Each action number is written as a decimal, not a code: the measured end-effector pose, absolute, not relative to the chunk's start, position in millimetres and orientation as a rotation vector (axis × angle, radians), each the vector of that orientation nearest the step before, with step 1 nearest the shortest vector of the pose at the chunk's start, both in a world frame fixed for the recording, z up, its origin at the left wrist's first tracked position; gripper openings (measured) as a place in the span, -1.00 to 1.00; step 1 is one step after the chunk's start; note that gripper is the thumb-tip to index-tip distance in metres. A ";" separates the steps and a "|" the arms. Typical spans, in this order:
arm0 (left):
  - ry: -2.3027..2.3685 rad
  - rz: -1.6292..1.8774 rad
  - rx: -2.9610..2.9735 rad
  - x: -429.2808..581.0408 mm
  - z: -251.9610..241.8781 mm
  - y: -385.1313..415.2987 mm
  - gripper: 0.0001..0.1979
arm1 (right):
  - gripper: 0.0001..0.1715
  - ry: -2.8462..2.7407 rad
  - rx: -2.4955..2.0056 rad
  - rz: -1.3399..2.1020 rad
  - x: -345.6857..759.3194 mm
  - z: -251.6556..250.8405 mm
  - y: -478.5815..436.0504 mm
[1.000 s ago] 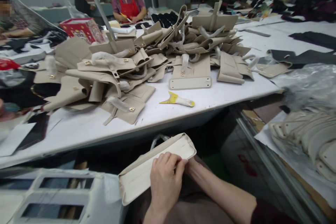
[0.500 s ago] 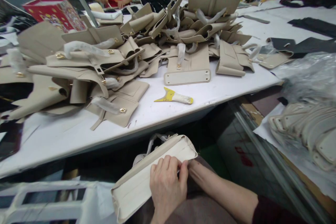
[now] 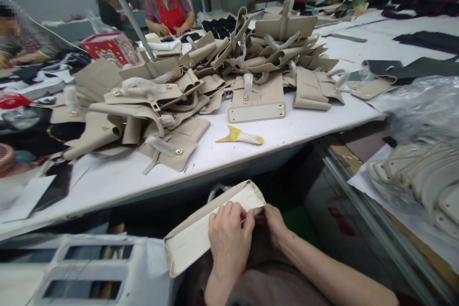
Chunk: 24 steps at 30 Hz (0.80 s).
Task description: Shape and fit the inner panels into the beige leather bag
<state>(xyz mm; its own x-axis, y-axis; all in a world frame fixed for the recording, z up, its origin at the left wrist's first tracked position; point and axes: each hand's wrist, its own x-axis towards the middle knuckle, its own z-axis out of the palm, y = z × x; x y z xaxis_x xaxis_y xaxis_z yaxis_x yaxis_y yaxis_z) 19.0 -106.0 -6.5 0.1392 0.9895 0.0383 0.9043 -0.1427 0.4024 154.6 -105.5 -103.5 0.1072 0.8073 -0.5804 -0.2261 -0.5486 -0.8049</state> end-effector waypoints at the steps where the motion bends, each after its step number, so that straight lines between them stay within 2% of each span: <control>1: 1.849 0.429 2.135 19.6 -5.1 -106.5 -0.78 | -0.57 -0.612 -1.588 1.510 161.3 -102.1 -112.7; 6: 1.866 0.430 2.157 20.8 -0.4 -110.2 -0.79 | -0.77 -1.255 -1.501 1.054 185.3 -68.0 -160.0; 12: 1.868 0.411 2.197 20.4 -4.4 -113.1 -0.79 | -0.36 -1.963 -1.239 0.373 174.0 -46.6 -168.3; 17: 1.910 0.480 2.248 19.3 -5.8 -117.3 -0.81 | -0.41 -2.163 -1.297 0.054 165.8 -50.2 -158.6; 21: 1.890 0.567 2.246 12.6 -4.0 -125.0 -0.90 | -0.46 -2.247 -1.317 -0.046 161.0 -49.7 -157.6; 24: 1.899 0.634 2.171 3.9 -3.0 -131.2 -0.91 | -0.46 -2.256 -1.304 -0.076 153.9 -51.9 -158.4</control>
<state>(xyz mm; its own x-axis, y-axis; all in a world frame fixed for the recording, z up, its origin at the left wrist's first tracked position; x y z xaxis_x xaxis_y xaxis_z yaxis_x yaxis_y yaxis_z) 3.9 -131.2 -3.0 0.0890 0.9772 0.1927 0.8968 -0.1628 0.4114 153.9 -158.4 -51.9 -0.3950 0.7904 0.4682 0.8202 0.5330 -0.2077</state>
